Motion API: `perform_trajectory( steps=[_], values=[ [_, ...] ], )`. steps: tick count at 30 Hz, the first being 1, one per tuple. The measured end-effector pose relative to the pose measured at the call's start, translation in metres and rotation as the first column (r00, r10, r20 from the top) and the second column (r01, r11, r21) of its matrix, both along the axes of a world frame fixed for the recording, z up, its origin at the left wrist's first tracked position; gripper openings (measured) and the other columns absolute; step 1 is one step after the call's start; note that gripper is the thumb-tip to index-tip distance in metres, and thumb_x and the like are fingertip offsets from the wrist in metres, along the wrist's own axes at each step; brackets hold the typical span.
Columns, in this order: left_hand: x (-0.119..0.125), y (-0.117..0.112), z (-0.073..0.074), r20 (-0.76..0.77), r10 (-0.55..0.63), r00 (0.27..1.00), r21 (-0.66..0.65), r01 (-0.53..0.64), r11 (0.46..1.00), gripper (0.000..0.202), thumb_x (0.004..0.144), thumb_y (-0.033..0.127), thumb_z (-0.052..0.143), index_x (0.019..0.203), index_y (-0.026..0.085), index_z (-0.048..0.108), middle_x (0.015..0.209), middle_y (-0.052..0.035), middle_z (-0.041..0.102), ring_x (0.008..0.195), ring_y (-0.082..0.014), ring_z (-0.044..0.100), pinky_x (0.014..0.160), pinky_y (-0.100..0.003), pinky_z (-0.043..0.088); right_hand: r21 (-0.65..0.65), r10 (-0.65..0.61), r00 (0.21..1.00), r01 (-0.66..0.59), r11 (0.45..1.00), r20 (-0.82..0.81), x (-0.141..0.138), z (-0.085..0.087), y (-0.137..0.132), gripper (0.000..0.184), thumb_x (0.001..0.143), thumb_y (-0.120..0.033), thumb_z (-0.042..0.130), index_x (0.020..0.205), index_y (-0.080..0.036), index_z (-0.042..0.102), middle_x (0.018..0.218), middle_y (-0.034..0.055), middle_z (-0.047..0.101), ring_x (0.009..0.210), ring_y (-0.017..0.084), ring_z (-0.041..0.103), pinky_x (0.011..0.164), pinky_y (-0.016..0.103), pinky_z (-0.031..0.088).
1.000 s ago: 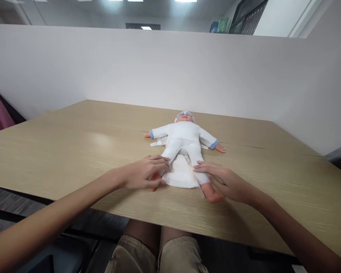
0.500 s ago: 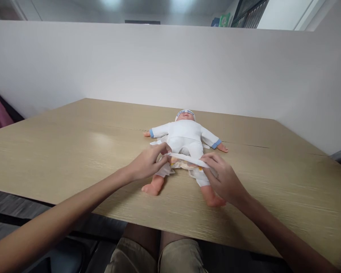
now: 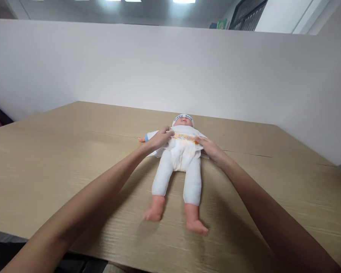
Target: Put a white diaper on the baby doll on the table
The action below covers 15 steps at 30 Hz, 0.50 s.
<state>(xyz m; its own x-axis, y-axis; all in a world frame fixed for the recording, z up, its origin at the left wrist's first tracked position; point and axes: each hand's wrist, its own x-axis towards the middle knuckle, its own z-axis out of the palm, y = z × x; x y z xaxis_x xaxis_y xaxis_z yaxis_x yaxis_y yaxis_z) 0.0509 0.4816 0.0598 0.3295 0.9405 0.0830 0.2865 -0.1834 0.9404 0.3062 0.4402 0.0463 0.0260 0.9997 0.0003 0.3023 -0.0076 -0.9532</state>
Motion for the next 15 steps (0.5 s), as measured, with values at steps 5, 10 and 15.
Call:
perform_trajectory(
  steps=[5,10,15],
  values=[
    [-0.014,-0.015,-0.015,0.125,-0.144,0.982,-0.131,0.16,0.978,0.04,0.091,0.059,0.075,0.103,0.021,0.068,0.089,-0.0032,0.067,0.084,-0.0206,0.065,0.073,-0.03,0.05,-0.147,0.162,0.969,-0.19,0.971,-0.186,0.011,-0.003,-0.028,0.047,0.089,-0.064,0.078,0.11,-0.022,0.081,0.122,0.0095,0.083,0.114,0.029,0.076,0.097,0.037,0.063],
    [-0.028,-0.016,-0.014,0.245,-0.197,0.949,-0.224,0.253,0.941,0.055,0.083,0.064,0.087,0.112,0.02,0.074,0.105,-0.0076,0.075,0.096,-0.0227,0.07,0.079,-0.031,0.053,-0.025,0.115,0.993,-0.116,0.993,-0.025,0.017,0.006,-0.04,0.057,0.085,-0.075,0.081,0.108,-0.023,0.078,0.117,0.0088,0.083,0.108,0.029,0.076,0.091,0.036,0.061],
    [-0.041,-0.013,0.01,0.034,-0.048,0.998,-0.106,0.051,0.993,0.048,0.087,0.055,0.084,0.122,0.024,0.074,0.112,-0.0064,0.079,0.101,-0.0233,0.071,0.083,-0.033,0.054,0.296,-0.18,0.952,0.103,0.95,0.246,0.032,-0.006,-0.061,0.045,0.095,-0.066,0.071,0.108,-0.023,0.074,0.109,0.0106,0.082,0.098,0.027,0.076,0.091,0.041,0.06]
  ],
)
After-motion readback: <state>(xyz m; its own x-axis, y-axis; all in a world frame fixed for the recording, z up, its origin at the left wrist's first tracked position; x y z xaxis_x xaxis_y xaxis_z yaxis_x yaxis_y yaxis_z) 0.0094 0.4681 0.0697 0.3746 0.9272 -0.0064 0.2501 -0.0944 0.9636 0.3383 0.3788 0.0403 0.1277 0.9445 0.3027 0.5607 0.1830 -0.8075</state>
